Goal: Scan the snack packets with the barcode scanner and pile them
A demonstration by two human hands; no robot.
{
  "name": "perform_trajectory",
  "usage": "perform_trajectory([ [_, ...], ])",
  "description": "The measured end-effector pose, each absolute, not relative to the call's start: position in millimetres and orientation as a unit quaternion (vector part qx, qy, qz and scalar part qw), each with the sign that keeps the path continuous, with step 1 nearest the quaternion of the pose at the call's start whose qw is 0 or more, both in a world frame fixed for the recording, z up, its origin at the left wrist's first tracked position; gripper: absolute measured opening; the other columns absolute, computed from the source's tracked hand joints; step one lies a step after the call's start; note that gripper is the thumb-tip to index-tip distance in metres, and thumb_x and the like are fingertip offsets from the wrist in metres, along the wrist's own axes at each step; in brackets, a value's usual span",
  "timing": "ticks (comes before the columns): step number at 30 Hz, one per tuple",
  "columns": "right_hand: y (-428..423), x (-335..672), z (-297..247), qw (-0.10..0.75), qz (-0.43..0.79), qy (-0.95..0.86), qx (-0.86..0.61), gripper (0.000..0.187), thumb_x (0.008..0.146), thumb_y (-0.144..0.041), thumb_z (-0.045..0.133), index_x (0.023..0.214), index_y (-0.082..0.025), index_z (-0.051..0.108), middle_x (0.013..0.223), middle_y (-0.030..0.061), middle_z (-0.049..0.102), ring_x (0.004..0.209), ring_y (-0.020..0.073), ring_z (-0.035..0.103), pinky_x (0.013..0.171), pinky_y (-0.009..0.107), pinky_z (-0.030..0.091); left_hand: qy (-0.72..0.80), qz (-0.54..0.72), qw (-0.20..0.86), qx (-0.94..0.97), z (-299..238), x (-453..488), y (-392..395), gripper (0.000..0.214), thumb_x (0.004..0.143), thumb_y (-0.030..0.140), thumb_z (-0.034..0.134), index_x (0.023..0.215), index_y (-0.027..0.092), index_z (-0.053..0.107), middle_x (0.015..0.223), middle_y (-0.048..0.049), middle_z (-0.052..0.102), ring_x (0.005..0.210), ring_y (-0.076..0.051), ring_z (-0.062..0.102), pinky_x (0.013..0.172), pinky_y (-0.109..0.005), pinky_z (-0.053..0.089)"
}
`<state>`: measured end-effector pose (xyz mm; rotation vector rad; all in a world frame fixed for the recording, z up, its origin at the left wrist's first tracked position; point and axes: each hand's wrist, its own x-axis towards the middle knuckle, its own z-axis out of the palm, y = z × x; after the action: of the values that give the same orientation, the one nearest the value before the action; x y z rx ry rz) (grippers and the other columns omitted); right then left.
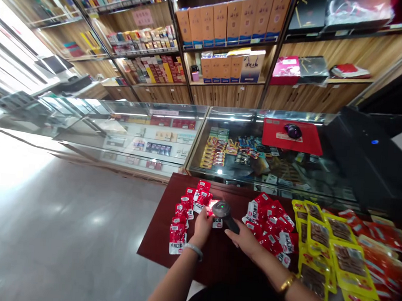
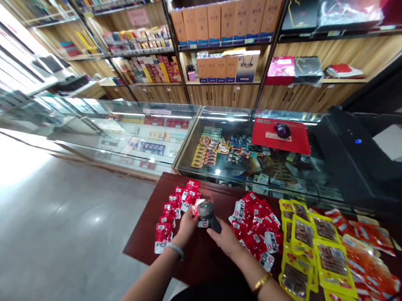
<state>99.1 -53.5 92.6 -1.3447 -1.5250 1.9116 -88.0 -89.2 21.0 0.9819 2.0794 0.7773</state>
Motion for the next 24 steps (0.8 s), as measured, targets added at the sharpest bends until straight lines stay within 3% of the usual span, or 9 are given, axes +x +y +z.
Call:
perform_trajectory([
  [5,-60,85,90,0.156,0.678,-0.543,-0.471,0.051,0.070,-0.039,0.073,0.116,-0.019,0.066,0.053,-0.0046,0.058,0.049,0.0176,0.057,0.050,0.028,0.046,0.858,0.257,0.293,0.335,29,-135,-95,0.019,0.091,0.028,0.051,0.105,0.019,0.061,0.100,-0.0087,0.071,0.091,-0.020,0.065,0.079,-0.028,0.044],
  [9,-64,88,91,0.150,0.678,-0.540,-0.477,0.052,0.069,-0.037,0.075,0.117,-0.019,0.066,0.054,-0.0041,0.060,0.052,0.0190,0.060,0.052,0.029,0.049,0.879,0.203,0.269,0.337,43,-154,-92,0.027,0.087,0.028,0.059,0.113,0.020,0.058,0.111,-0.0116,0.068,0.100,-0.023,0.064,0.081,-0.030,0.044],
  [14,-66,112,91,0.161,0.672,-0.520,-0.503,0.052,0.069,-0.042,0.073,0.115,-0.019,0.065,0.050,-0.0072,0.055,0.045,0.0150,0.053,0.047,0.026,0.043,0.888,0.190,0.173,0.381,54,-129,-81,0.046,0.084,0.025,0.062,0.127,0.016,0.048,0.130,-0.0182,0.054,0.114,-0.027,0.058,0.090,-0.035,0.045],
  [19,-66,150,84,0.187,0.663,-0.495,-0.530,0.043,0.071,-0.047,0.068,0.102,-0.018,0.062,0.047,-0.0110,0.047,0.039,0.0104,0.041,0.043,0.023,0.032,0.796,0.207,0.264,0.504,45,-58,-64,0.023,0.085,0.019,0.057,0.108,0.019,0.060,0.112,-0.0107,0.062,0.105,-0.022,0.060,0.093,-0.032,0.044],
  [24,-65,194,81,0.215,0.649,-0.473,-0.556,0.040,0.072,-0.052,0.069,0.094,-0.019,0.062,0.047,-0.0097,0.048,0.039,0.0105,0.040,0.043,0.025,0.032,0.746,0.208,0.346,0.529,27,15,-36,0.028,0.083,0.012,0.054,0.109,0.016,0.064,0.111,-0.0135,0.064,0.104,-0.021,0.060,0.091,-0.028,0.043],
])
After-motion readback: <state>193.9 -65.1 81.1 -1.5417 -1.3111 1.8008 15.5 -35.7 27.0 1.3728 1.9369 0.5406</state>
